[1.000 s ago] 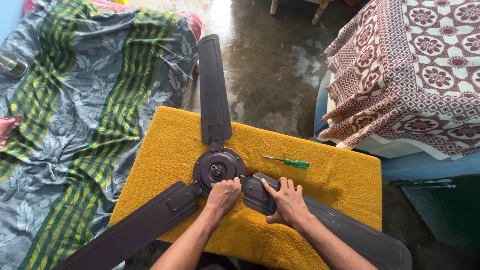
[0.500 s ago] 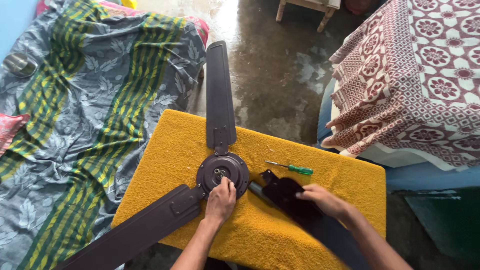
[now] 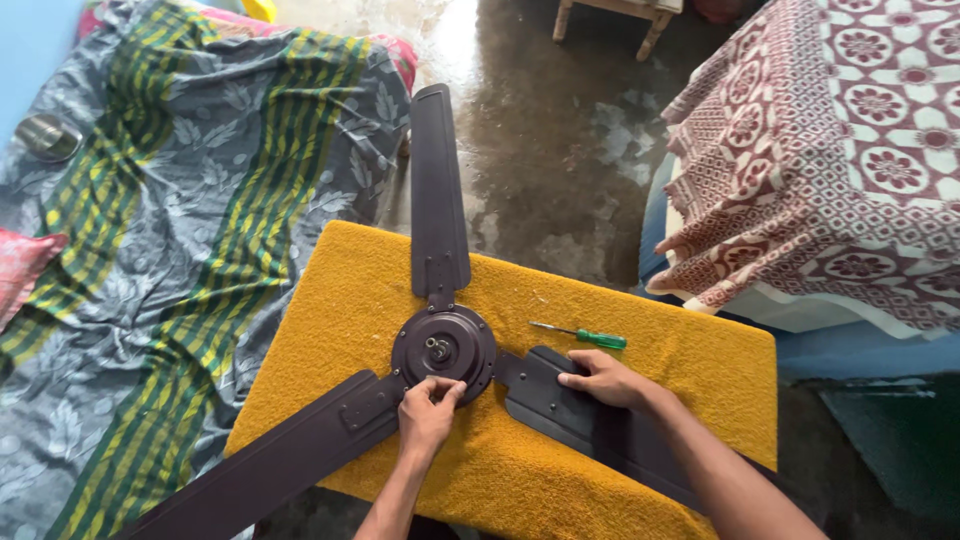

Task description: The person attaches three fan blades to the motor housing of an electric fan using a screwdriver. They align each blade and tighten the screws to secure them in place.

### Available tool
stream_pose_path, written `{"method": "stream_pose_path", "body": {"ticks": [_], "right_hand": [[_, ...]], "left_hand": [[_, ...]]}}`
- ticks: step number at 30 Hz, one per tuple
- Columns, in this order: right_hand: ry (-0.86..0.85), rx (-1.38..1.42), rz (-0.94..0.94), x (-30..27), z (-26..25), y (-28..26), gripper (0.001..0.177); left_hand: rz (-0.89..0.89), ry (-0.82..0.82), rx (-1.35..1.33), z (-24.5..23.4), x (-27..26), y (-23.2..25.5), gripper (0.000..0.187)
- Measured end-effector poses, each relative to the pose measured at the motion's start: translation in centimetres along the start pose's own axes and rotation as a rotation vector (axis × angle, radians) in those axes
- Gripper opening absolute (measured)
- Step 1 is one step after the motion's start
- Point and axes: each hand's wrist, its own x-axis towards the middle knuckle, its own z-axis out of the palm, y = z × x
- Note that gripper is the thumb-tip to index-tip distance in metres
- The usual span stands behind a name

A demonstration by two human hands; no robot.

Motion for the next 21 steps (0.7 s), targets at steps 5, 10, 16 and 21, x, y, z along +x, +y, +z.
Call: {"method": "stream_pose_path", "body": {"ticks": [5, 10, 16, 21], "right_hand": [[-0.022, -0.004, 0.038, 2.7, 2.3, 1.9, 0.039], [0.026, -0.225, 0.070, 3.0, 2.4, 2.1, 0.044], [0.306, -0.244, -0.179, 0.2, 3.2, -2.1, 0.046], [0.434, -0.176, -0.430, -4.7, 8.0, -7.5, 0.037]], "left_hand": [[-0.035, -0.018, -0.236, 0.0, -0.9, -2.1, 0.022], [-0.135, -0.124, -0.370, 0.4, -1.0, -3.3, 0.022], [-0.206, -0.181, -0.464, 0.9, -1.3, -2.7, 0.021], [-0.235, -0.287, -0.415, 2.3, -2.9, -1.7, 0.023]]}}
